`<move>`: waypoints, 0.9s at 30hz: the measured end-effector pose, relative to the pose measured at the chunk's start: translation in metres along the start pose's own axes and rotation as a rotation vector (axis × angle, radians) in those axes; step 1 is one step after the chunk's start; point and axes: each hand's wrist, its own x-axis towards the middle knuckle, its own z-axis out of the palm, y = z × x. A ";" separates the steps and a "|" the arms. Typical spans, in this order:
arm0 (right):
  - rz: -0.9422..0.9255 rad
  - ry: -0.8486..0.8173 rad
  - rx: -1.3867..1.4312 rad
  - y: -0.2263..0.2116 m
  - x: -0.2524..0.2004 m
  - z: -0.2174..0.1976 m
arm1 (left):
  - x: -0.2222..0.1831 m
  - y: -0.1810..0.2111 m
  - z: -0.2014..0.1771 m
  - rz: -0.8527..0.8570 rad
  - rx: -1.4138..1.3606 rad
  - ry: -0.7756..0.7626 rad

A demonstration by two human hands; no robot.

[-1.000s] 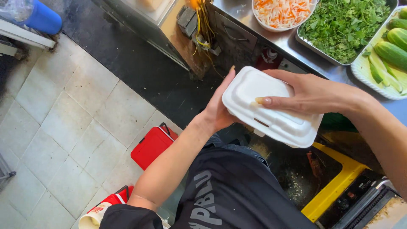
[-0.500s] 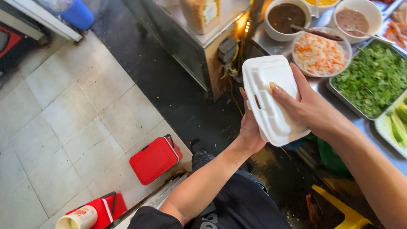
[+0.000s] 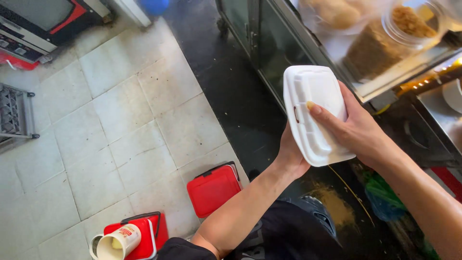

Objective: Preparing a takeaway container of yellow sticky rice by adding various meat toppings, vegetables, and sauces.

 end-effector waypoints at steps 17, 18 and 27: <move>-0.229 0.011 -0.256 -0.064 0.278 0.039 | 0.162 0.284 0.017 0.073 0.592 0.189; -0.214 -0.040 -0.167 -0.075 0.293 0.038 | 0.176 0.296 0.014 0.093 0.576 0.194; -0.021 0.032 0.133 -0.101 0.448 0.032 | 0.332 0.384 0.013 0.046 0.553 0.180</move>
